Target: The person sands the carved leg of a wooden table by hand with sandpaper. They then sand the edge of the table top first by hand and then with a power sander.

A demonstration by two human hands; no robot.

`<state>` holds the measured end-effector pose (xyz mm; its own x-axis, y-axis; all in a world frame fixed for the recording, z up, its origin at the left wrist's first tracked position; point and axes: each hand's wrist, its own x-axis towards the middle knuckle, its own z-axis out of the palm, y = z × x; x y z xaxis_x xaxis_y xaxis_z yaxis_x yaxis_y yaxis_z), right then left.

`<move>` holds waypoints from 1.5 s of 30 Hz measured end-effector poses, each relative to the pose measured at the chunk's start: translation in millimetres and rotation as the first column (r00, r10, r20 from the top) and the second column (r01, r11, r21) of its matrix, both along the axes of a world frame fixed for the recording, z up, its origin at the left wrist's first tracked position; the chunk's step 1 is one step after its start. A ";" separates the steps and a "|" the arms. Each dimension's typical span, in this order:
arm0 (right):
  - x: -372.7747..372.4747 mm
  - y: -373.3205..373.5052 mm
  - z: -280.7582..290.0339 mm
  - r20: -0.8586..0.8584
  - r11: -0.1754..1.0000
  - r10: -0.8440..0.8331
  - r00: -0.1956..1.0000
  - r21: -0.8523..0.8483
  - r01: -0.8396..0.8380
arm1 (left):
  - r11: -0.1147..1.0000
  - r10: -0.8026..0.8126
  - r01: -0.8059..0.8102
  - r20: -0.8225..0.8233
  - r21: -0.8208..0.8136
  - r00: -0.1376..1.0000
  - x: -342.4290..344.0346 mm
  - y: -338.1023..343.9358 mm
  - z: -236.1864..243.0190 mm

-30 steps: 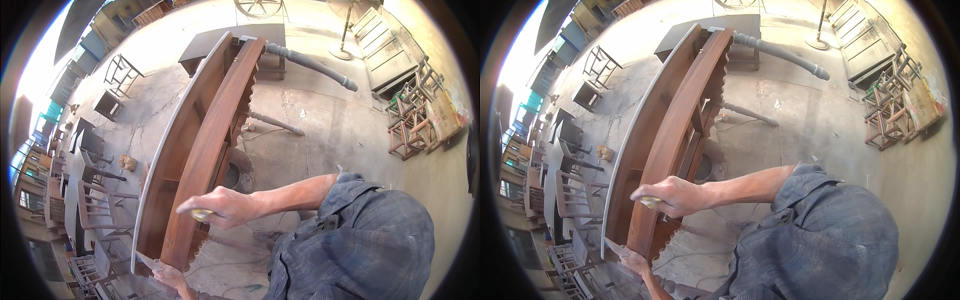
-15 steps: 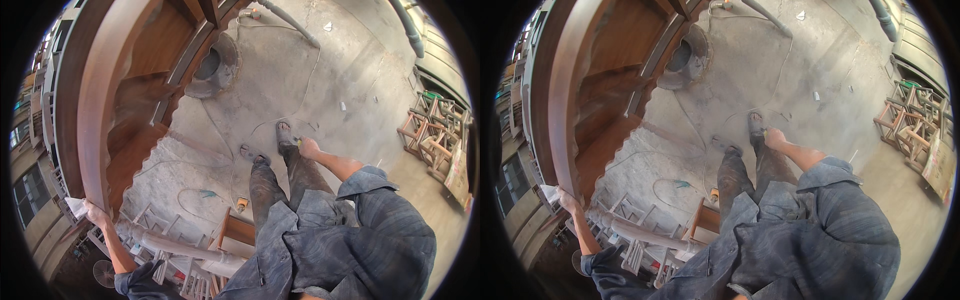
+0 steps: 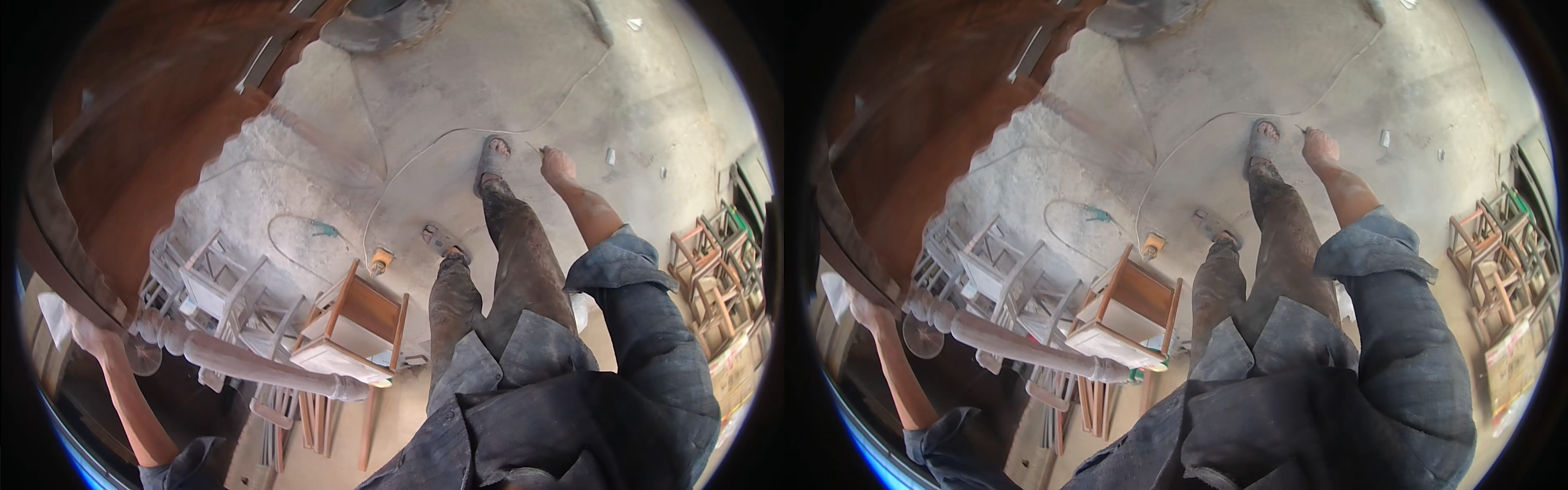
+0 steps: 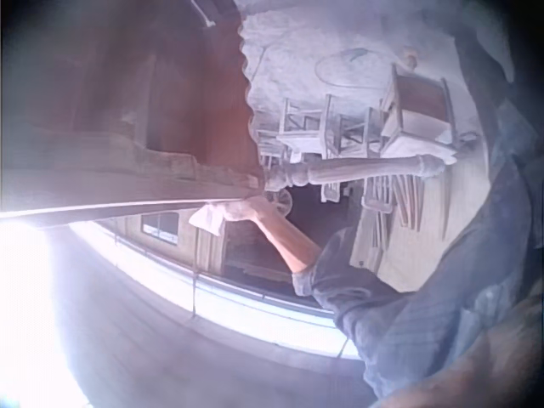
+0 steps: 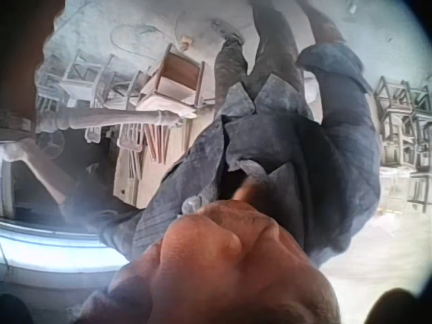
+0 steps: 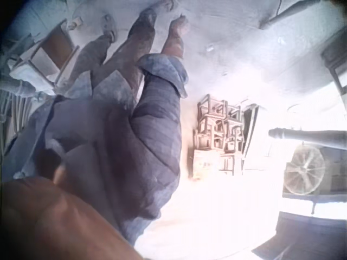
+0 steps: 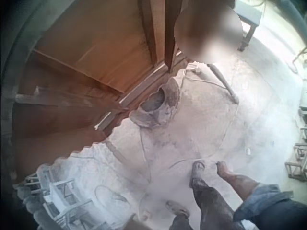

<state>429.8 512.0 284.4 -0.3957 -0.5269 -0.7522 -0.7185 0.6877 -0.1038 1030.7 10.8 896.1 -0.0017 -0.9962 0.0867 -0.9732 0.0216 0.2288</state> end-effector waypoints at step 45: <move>452.4 96.7 -24.9 0.370 0.499 0.828 0.421 -0.143 -0.855 | 0.557 0.792 -0.500 -0.244 0.663 0.559 27.0 849.5 -556.8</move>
<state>882.2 608.8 259.5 0.5114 -0.3979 -0.7616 -0.8593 -0.2253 -0.4592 1057.7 860.3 339.3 0.5543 -0.5780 -0.5988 -0.4040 -0.8159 0.4136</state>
